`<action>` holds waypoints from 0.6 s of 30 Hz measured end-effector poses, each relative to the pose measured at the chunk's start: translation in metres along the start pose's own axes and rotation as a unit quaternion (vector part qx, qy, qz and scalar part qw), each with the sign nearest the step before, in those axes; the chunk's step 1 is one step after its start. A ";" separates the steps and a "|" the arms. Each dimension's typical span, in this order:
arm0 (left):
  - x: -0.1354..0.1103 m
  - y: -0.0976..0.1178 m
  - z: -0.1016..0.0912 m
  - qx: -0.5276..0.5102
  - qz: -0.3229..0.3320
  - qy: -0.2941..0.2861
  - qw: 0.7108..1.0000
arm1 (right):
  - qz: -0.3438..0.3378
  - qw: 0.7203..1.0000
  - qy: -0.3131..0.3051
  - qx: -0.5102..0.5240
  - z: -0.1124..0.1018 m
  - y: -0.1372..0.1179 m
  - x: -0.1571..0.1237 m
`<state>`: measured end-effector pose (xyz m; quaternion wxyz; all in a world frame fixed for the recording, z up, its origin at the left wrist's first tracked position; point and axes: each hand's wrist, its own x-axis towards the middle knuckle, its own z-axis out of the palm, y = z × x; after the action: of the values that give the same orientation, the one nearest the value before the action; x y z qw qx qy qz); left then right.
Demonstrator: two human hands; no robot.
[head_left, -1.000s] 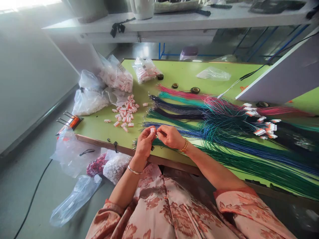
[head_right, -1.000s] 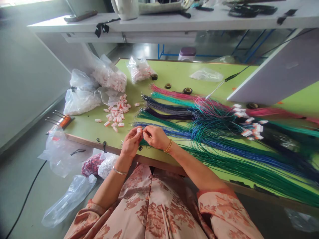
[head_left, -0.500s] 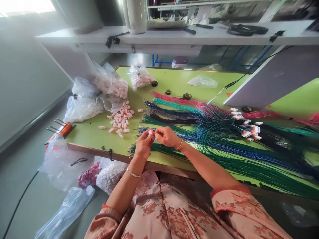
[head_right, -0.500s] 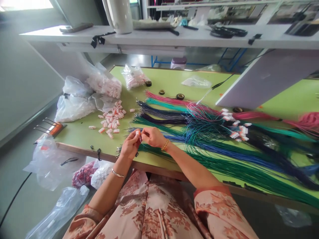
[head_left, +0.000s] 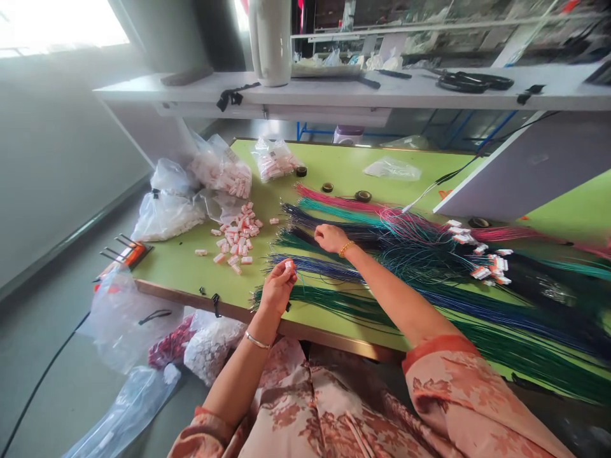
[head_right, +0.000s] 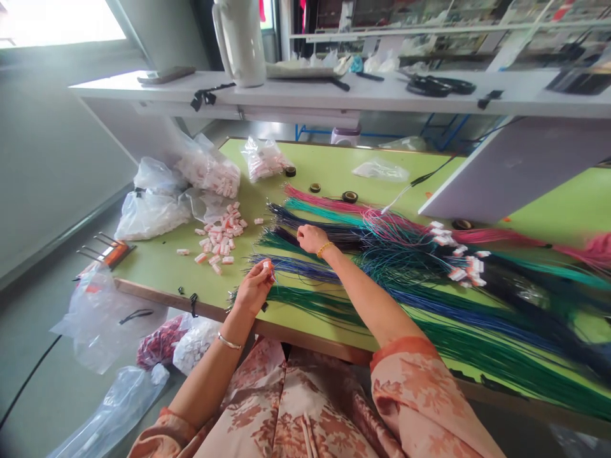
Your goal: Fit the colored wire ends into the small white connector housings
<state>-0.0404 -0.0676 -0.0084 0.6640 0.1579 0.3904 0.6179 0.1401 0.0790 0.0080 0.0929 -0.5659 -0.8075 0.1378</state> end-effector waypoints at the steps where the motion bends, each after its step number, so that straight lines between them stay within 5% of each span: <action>1: 0.000 0.000 0.000 0.000 0.000 -0.002 1.000 | -0.011 1.000 0.010 -0.010 -0.001 0.001 -0.001; 8: -0.001 -0.001 0.000 0.007 0.000 -0.008 1.000 | -0.012 0.997 0.041 0.058 -0.009 0.000 0.000; 18: -0.004 0.001 0.002 0.008 0.000 -0.004 1.000 | -0.140 0.939 0.062 0.309 -0.011 -0.054 -0.003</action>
<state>-0.0394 -0.0706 -0.0045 0.6641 0.1656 0.3922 0.6146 0.0965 0.0602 0.0357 0.3319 -0.3979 -0.7888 0.3307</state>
